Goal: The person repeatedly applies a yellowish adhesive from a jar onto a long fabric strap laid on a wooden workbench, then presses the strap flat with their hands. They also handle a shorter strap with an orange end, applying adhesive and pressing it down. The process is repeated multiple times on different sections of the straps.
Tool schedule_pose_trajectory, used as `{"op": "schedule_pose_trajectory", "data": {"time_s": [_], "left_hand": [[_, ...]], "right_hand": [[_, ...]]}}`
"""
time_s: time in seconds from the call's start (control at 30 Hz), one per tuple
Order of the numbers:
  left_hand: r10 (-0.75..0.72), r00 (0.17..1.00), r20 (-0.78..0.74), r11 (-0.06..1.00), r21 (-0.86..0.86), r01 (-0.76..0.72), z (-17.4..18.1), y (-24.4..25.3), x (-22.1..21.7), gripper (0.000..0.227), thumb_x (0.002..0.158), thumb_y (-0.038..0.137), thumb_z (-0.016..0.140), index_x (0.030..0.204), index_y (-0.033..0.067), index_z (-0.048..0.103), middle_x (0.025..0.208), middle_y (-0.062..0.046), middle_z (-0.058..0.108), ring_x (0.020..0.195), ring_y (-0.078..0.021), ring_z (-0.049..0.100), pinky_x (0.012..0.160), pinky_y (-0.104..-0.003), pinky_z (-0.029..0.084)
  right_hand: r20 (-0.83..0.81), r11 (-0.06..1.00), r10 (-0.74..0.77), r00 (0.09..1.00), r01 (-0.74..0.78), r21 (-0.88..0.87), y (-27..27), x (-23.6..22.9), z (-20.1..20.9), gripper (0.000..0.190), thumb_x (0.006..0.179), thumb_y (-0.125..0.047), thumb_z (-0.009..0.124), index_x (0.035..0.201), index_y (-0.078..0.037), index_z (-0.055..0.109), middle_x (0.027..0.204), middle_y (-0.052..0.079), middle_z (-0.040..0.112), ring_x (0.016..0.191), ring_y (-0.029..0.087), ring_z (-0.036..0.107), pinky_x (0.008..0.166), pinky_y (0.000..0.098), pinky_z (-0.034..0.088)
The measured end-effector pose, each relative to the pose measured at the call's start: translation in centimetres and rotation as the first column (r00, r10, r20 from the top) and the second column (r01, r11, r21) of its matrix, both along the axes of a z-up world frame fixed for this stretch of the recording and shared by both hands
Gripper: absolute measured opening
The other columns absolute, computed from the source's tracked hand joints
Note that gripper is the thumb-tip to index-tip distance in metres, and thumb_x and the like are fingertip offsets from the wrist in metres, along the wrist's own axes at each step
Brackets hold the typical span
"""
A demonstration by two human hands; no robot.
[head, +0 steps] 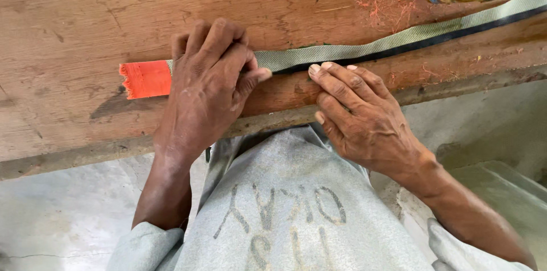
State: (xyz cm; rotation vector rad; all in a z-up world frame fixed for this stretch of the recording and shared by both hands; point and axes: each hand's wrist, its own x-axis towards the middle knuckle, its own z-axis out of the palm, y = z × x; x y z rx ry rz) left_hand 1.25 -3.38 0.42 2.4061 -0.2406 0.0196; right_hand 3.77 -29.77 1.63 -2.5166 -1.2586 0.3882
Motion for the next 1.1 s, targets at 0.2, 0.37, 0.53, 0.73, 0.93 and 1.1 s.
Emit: {"op": "schedule_pose_trajectory", "data": {"time_s": [0.2, 0.37, 0.53, 0.73, 0.93, 1.1], "left_hand": [[-0.011, 1.0, 0.011, 0.998, -0.07, 0.012, 0.1, 0.6, -0.1, 0.021, 0.095, 0.024, 0.082, 0.094, 0.0089, 0.067, 0.113, -0.003, 0.058, 0.107, -0.0254, 0.053, 0.096, -0.042, 0.036], [0.023, 1.0, -0.013, 0.996, -0.09, -0.024, -0.3, 0.7, -0.2, 0.021, 0.094, 0.02, 0.084, 0.092, 0.0082, 0.067, 0.111, -0.003, 0.058, 0.108, -0.0244, 0.053, 0.097, -0.042, 0.037], [0.037, 0.999, -0.03, 0.997, -0.063, -0.039, -0.1, 0.3, 0.0, 0.022, 0.09, 0.017, 0.085, 0.086, 0.0077, 0.066, 0.106, -0.005, 0.057, 0.104, -0.025, 0.052, 0.095, -0.042, 0.037], [0.035, 0.999, -0.036, 0.999, -0.033, -0.037, 0.1, 0.2, 0.2, 0.022, 0.087, 0.016, 0.086, 0.088, 0.008, 0.065, 0.106, -0.006, 0.055, 0.104, -0.026, 0.052, 0.093, -0.043, 0.036], [0.016, 1.0, 0.006, 1.0, 0.008, -0.016, -0.1, 0.1, -0.2, 0.023, 0.09, 0.017, 0.084, 0.094, 0.008, 0.063, 0.111, -0.007, 0.054, 0.108, -0.0271, 0.052, 0.095, -0.044, 0.035], [0.036, 0.999, 0.014, 0.997, 0.065, -0.036, -0.5, 1.1, -1.3, 0.03, 0.095, 0.027, 0.087, 0.095, 0.0076, 0.065, 0.11, -0.007, 0.053, 0.108, -0.0255, 0.052, 0.098, -0.044, 0.035]], "right_hand": [[-0.01, 1.0, -0.014, 1.0, 0.014, -0.018, 0.2, 0.1, 0.2, 0.032, 0.1, -0.022, 0.064, 0.126, -0.004, 0.065, 0.146, 0.009, 0.057, 0.139, 0.025, 0.05, 0.118, 0.0475, 0.038], [0.009, 1.0, -0.003, 1.0, 0.003, -0.009, 0.4, 0.4, 0.3, 0.046, 0.098, -0.021, 0.067, 0.142, -0.01, 0.06, 0.142, 0.007, 0.057, 0.135, 0.026, 0.051, 0.114, 0.0466, 0.039], [0.031, 1.0, 0.008, 1.0, -0.008, 0.011, 0.7, 0.5, 0.0, 0.058, 0.097, -0.019, 0.071, 0.151, -0.007, 0.053, 0.137, 0.008, 0.057, 0.131, 0.026, 0.053, 0.114, 0.0455, 0.04], [0.04, 0.995, 0.094, 0.995, -0.094, -0.02, 1.2, 0.7, 0.0, 0.06, 0.091, -0.008, 0.068, 0.148, 0.003, 0.055, 0.138, 0.014, 0.056, 0.131, 0.032, 0.05, 0.116, 0.041, 0.042], [0.048, 0.958, 0.267, 0.963, -0.26, -0.119, 3.4, 0.6, 0.2, 0.037, 0.092, -0.009, 0.062, 0.12, 0.015, 0.061, 0.149, 0.027, 0.05, 0.141, 0.038, 0.047, 0.12, 0.0454, 0.042], [-0.052, 0.984, 0.164, 0.985, -0.167, -0.058, 4.1, -0.1, 0.9, 0.019, 0.088, -0.016, 0.065, 0.097, 0.001, 0.064, 0.147, 0.026, 0.049, 0.14, 0.038, 0.045, 0.116, 0.0541, 0.038]]}}
